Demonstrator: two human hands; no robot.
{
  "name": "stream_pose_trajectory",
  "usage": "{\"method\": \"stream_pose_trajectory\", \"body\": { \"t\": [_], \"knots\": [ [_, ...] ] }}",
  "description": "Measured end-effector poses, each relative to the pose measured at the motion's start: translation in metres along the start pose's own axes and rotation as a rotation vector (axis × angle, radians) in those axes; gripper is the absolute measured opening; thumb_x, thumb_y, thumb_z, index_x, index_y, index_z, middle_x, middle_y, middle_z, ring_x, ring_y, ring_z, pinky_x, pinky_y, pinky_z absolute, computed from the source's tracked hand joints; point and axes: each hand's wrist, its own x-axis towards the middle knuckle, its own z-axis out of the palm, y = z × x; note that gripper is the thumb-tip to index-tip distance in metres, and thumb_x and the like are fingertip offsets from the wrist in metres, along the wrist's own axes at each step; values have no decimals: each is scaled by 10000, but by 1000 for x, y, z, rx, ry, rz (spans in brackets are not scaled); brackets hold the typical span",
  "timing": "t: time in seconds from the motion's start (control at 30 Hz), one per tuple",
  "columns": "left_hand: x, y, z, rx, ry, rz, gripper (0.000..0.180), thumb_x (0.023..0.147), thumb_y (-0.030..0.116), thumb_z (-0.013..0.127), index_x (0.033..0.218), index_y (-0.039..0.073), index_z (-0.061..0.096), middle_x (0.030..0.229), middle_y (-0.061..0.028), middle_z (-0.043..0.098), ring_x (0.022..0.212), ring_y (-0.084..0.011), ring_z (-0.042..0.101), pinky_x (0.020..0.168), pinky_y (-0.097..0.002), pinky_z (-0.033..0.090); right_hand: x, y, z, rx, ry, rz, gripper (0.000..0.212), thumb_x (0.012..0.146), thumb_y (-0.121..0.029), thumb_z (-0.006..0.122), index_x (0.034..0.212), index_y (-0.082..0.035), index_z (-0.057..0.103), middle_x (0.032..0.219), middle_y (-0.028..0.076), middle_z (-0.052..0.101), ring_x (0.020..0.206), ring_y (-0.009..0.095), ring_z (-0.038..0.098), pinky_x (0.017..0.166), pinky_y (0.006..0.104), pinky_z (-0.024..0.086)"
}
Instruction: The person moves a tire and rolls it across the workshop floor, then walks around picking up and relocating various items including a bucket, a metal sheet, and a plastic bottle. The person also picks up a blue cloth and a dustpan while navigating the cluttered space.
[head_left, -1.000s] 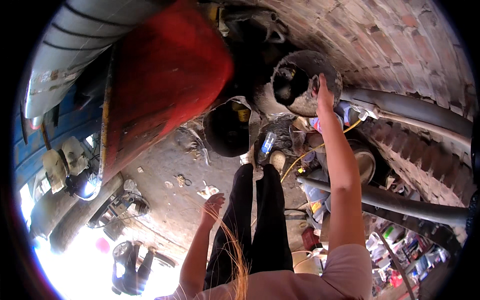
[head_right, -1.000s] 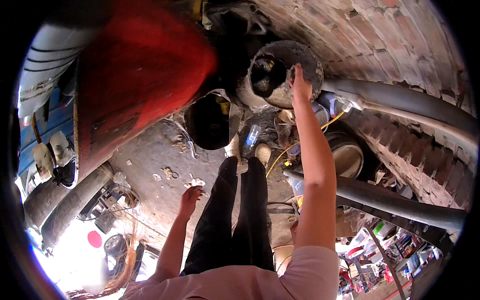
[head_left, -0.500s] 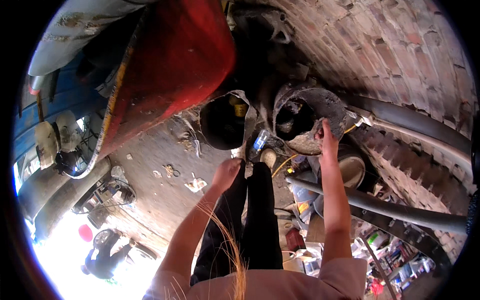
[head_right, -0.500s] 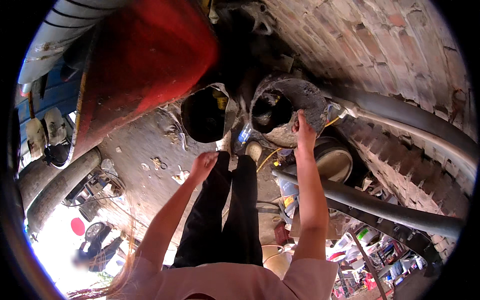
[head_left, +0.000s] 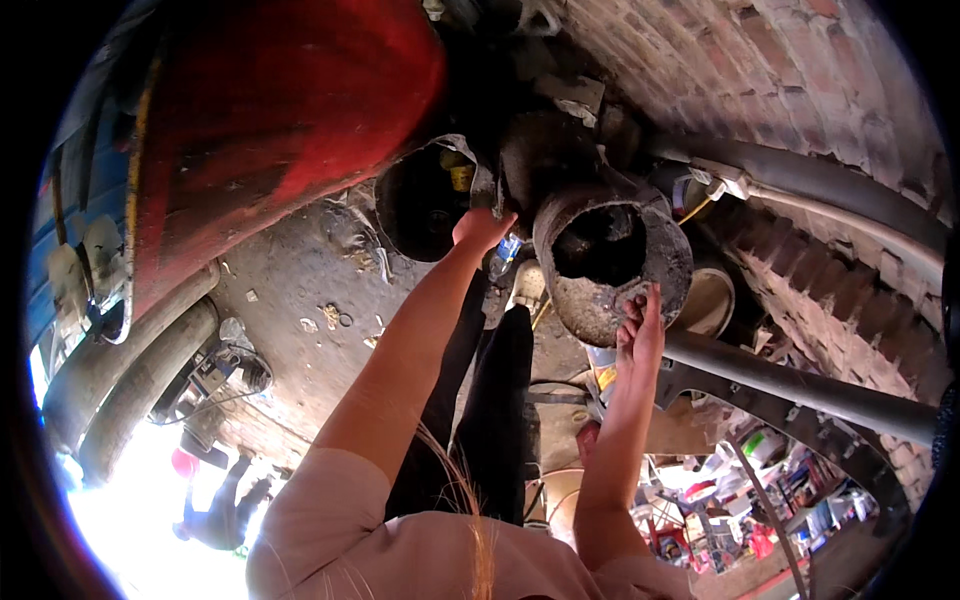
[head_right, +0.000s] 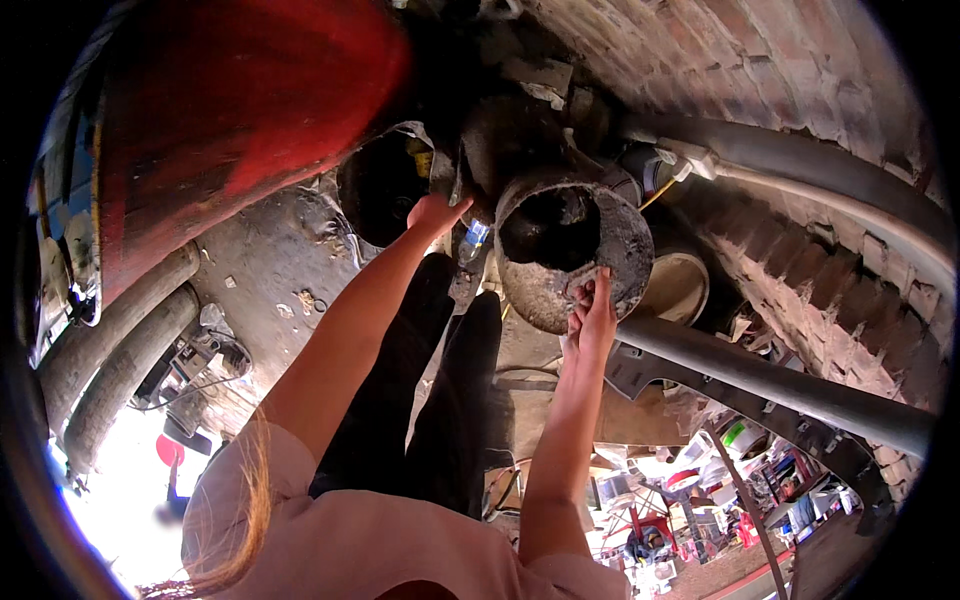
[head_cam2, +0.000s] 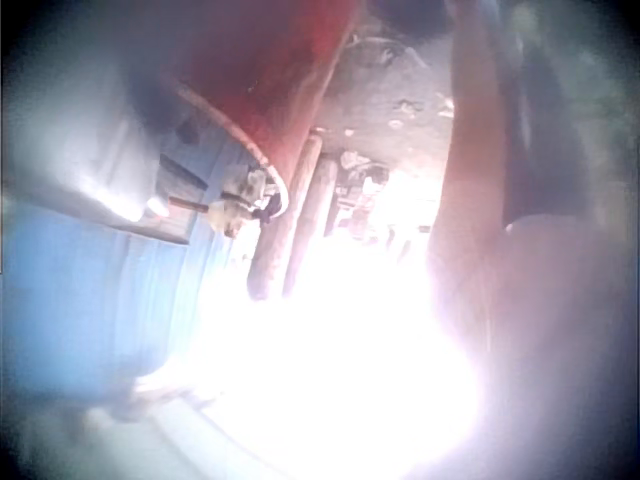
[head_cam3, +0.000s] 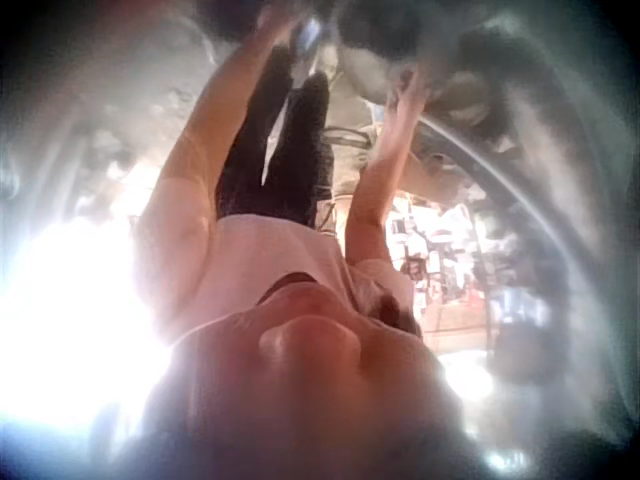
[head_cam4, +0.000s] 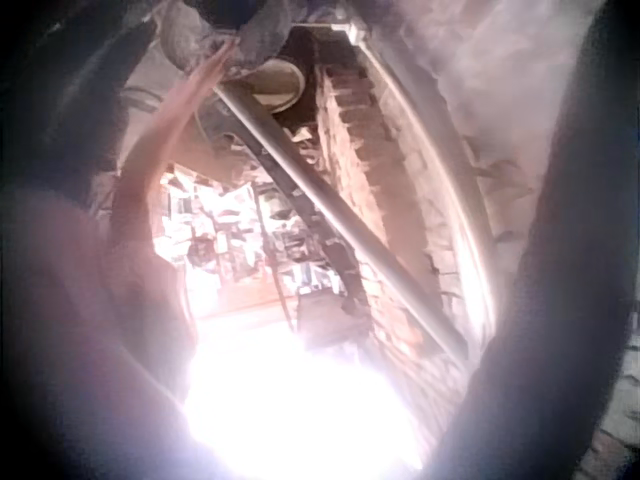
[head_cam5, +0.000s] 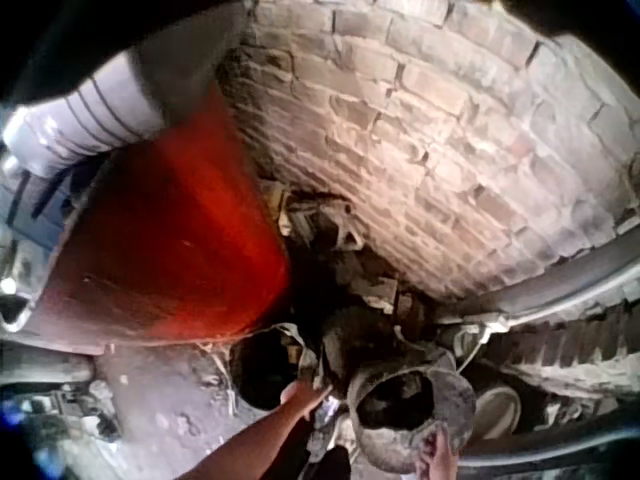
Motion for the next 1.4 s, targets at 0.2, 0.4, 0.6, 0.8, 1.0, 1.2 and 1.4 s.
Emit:
{"method": "stream_pose_trajectory", "body": {
  "t": [0.2,0.4,0.6,0.8,1.0,1.2,1.4],
  "knots": [
    [16,4,33,65,70,2,513,719,550,476,819,68,623,848,-136,605,836,-284,573,682,-390,468,-24,26,-36,116,38,32,314,738,-401,609,712,-119,474,591,-25,438,422,19,291,389,168,196],
    [40,-5,64,34,232,35,393,771,413,470,820,51,614,862,-159,596,817,-322,569,687,-408,469,-34,54,-65,148,57,91,320,734,-406,614,718,-121,471,606,-23,446,425,15,299,392,160,207],
    [44,-5,62,-24,311,80,321,779,337,460,803,53,609,869,-171,588,819,-333,563,694,-421,465,-48,74,-97,110,75,138,331,725,-418,619,720,-120,474,613,-21,449,427,11,301,388,154,201],
    [42,9,63,-37,312,76,233,734,245,479,817,80,621,936,-141,583,877,-312,556,723,-401,464,-54,92,-121,95,71,123,314,734,-410,612,718,-126,480,613,-25,452,426,10,302,379,154,198],
    [6,23,47,-33,308,134,233,724,186,469,857,67,619,948,-155,580,890,-318,553,711,-415,465,-54,131,-139,55,45,144,329,719,-428,620,699,-130,482,609,-27,460,421,9,296,379,154,187],
    [-44,33,28,-73,251,200,251,710,190,497,905,83,615,984,-155,567,919,-326,537,725,-407,462,-72,156,-143,-23,71,69,337,716,-433,620,685,-127,483,603,-30,464,413,7,279,368,163,164],
    [-116,18,-1,-36,376,288,176,644,67,550,794,32,635,875,-180,595,810,-310,585,647,-411,476,-94,181,-161,-140,12,60,351,725,-464,592,696,-139,463,602,-26,447,381,21,254,347,161,181]
  ]
}}
